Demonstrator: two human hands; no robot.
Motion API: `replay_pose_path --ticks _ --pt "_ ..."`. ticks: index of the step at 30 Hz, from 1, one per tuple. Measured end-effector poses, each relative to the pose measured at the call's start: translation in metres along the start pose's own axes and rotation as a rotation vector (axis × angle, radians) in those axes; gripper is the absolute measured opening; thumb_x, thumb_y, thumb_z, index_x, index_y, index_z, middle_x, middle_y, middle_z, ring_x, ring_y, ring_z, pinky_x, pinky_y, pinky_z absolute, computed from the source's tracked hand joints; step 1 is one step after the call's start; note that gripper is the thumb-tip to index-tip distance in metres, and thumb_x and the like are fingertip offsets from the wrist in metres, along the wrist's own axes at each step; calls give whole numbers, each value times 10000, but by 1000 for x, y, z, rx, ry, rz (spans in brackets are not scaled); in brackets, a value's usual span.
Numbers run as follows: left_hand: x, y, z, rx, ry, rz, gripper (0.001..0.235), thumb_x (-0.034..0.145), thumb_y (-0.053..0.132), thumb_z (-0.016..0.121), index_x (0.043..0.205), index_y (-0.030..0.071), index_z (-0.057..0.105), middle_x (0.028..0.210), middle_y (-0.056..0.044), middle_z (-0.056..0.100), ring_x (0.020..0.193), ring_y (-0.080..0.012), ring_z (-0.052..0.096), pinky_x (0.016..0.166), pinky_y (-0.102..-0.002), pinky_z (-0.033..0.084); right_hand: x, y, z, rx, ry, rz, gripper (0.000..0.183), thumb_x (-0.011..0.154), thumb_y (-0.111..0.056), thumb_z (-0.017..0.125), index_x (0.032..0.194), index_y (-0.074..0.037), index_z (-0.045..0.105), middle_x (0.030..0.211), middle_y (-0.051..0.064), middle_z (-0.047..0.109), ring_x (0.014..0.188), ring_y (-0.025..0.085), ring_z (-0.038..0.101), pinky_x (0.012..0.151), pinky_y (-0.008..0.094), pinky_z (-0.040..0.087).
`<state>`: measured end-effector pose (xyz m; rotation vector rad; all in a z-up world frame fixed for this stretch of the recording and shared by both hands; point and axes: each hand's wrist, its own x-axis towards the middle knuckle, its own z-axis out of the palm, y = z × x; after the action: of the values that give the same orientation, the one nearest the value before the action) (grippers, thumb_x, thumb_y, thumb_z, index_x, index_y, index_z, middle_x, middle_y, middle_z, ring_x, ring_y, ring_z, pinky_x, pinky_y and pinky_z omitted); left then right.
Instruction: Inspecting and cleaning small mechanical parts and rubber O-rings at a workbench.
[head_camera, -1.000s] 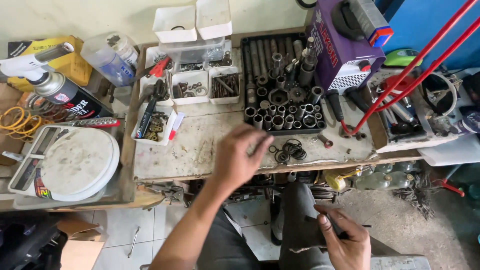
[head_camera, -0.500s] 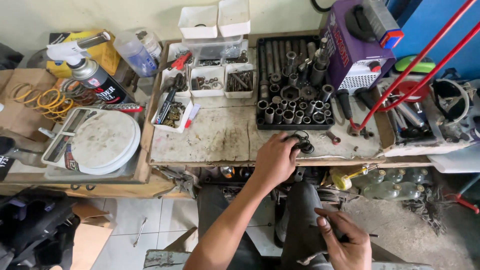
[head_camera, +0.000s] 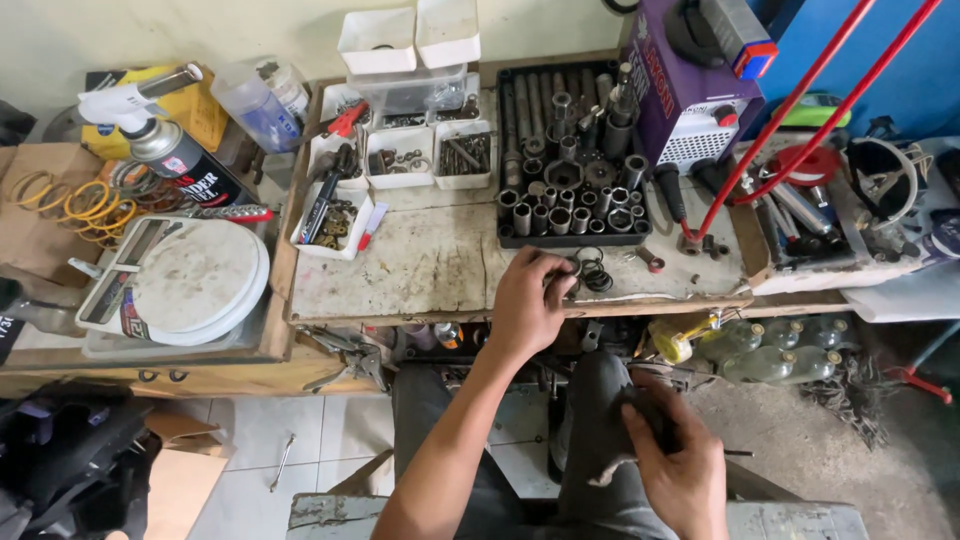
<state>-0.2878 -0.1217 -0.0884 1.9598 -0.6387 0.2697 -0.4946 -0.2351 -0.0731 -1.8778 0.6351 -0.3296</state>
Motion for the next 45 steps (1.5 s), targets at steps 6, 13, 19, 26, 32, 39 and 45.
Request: replay_pose_path --ticks 6,13,19,26,32,39,45 --pt "-38 15 -19 -457 -161 -362 187 968 35 653 1149 -4 675 968 -98 728 614 -109 523 538 -247 444 8 -4 -2 96 24 -187 236 901 11 695 1134 14 739 1007 95 808 796 138 719 718 232 561" --pt "-107 19 -19 -1108 -151 -648 177 1033 86 623 1163 -22 676 920 -35 674 760 -78 532 688 -205 412 15 -31 7 85 -74 -338 236 881 45 697 1113 29 735 1015 73 725 820 147 657 763 243 515" --pt "-112 59 -50 -1036 -192 -498 152 982 11 660 1132 -15 651 948 -24 668 769 -51 524 668 -182 413 7 -28 19 320 -135 -229 175 876 50 738 1047 51 702 903 75 719 756 122 626 710 233 533" --pt "-105 95 -73 -640 -99 -309 421 790 -179 551 1161 -48 702 931 -81 739 730 -123 623 649 -233 516 -4 -42 24 325 -180 -347 149 801 41 780 941 40 728 1007 101 692 843 157 641 765 248 531" --pt "-110 91 -70 -658 -88 -266 389 791 -204 557 1133 -70 685 1001 -111 754 746 -117 630 658 -232 523 -7 -40 22 368 -156 -217 106 863 36 741 964 53 715 906 78 696 714 115 592 656 219 491" --pt "-117 83 -61 -752 -112 -293 361 841 -224 585 1164 -83 664 989 -114 731 757 -113 635 666 -219 535 -4 -43 20 342 -104 -150 78 933 36 682 977 73 734 832 63 701 679 85 544 612 197 436" --pt "-113 89 -66 -571 -61 -209 432 720 -175 481 1097 -77 670 1127 -149 761 778 -166 685 691 -250 566 -10 -48 20 296 -145 -283 134 861 52 716 984 73 762 949 110 737 779 148 671 710 219 536"
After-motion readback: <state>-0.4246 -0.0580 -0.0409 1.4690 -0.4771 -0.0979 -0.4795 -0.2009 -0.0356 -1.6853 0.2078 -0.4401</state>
